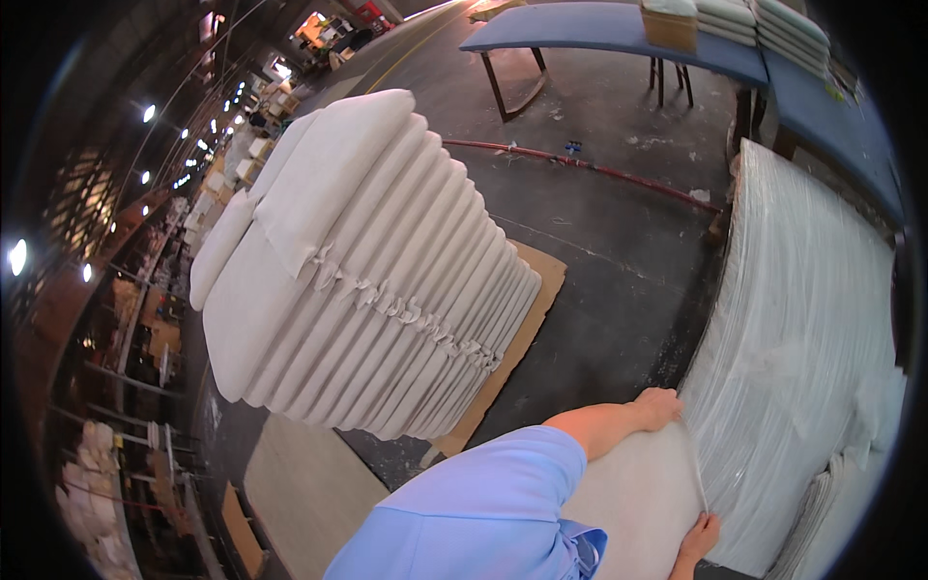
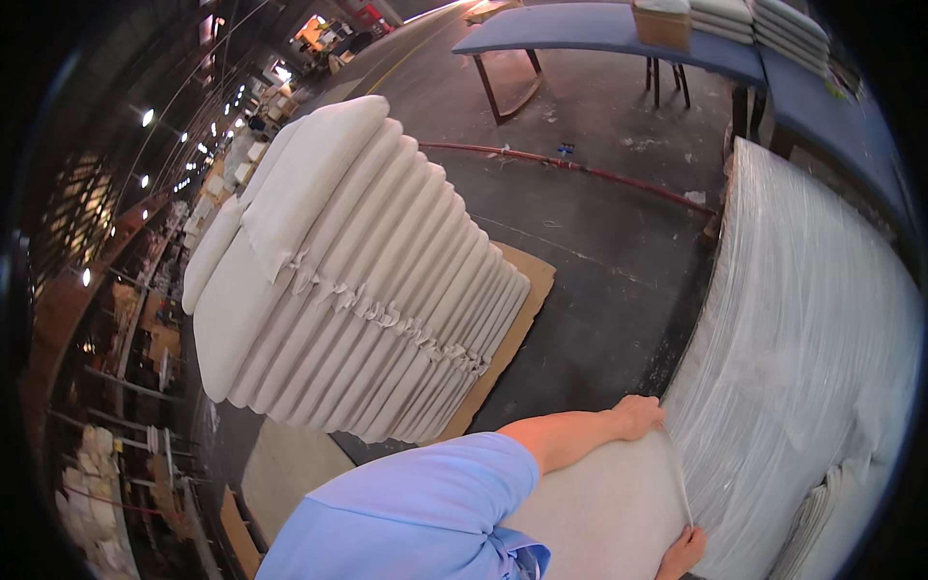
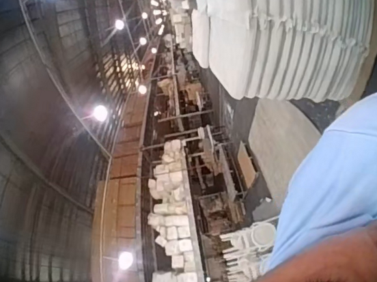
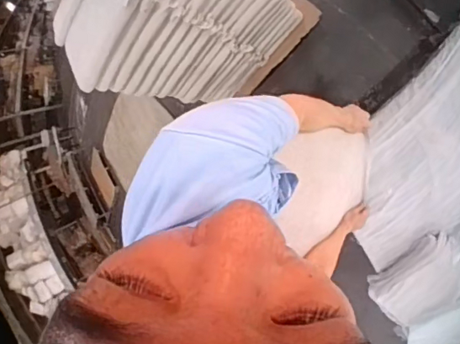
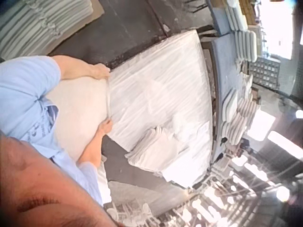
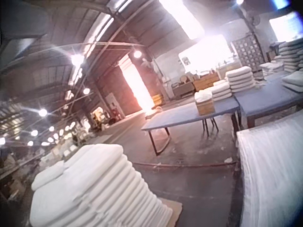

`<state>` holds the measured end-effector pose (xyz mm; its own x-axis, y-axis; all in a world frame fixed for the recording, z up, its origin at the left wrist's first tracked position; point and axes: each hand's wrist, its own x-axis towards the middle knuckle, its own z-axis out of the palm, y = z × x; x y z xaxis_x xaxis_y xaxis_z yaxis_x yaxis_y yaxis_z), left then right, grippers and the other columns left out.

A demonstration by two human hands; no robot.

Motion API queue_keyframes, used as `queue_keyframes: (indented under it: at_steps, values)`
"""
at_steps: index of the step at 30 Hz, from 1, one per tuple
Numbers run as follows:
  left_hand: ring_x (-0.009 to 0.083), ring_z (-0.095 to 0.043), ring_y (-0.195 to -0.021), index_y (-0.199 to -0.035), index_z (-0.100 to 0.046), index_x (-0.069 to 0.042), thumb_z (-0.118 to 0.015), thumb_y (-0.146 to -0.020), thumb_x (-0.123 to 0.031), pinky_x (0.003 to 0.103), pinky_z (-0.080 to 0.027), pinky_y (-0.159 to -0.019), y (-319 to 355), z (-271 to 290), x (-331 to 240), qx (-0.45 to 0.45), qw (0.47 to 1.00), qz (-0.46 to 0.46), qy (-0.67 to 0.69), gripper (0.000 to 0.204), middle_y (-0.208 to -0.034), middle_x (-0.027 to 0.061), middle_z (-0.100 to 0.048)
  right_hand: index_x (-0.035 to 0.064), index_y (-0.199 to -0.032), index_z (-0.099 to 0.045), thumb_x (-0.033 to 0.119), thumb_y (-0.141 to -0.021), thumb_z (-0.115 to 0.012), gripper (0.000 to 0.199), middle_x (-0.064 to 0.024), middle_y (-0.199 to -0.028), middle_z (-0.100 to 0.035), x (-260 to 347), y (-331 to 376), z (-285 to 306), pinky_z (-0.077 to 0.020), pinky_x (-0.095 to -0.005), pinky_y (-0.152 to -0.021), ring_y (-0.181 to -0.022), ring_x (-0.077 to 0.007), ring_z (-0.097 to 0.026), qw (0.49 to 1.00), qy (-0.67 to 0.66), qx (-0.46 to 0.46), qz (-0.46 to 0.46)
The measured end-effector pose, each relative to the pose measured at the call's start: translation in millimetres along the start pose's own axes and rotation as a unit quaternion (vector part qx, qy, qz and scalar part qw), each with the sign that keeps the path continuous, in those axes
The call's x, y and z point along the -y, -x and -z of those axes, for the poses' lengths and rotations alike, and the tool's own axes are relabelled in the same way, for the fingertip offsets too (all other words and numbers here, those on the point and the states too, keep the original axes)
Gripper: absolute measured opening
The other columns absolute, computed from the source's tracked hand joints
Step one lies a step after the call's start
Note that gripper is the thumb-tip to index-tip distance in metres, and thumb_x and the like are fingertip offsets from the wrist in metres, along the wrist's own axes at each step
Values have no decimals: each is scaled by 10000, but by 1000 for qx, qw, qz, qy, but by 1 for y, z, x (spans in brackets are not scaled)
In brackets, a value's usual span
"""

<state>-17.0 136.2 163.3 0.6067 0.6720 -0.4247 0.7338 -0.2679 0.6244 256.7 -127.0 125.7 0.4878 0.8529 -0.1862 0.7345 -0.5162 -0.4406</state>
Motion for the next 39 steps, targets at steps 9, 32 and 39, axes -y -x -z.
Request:
queue_keyframes:
  at_steps: [9, 32, 39]
  values:
    - [416, -406, -1439, -1606, -287, -126, -787, -834, -428, 446, -373, -1174, 96, 37, 3, 66, 975, 139, 163, 968, -1571, 275, -353, -9, -1512, -437, 623, -950, -592, 860, -268, -1522, -470, -22, 33, 75, -410, -559, -1122, -1404, -437, -443, 969, 105, 221, -31]
    - [283, -667, -1054, -1313, -633, 0, -713, -862, -301, 429, -524, -952, 49, 101, 41, 172, 767, 116, 607, 548, -1200, 165, -688, 2, -1512, -442, 622, -969, -542, 829, -240, -1520, -481, 169, 79, 150, -403, -561, -1131, -1407, -410, -445, 970, -8, 212, -118]
    - [247, -504, -1329, -1589, -320, -54, -748, -852, -196, 408, -424, -1105, 15, 302, 51, 28, 728, -98, 678, 864, -1473, 135, -508, 6, -1512, -444, 621, -975, -526, 820, -231, -1520, -485, 305, -12, 135, -401, -562, -1134, -1408, -402, -445, 976, -110, 157, -108]
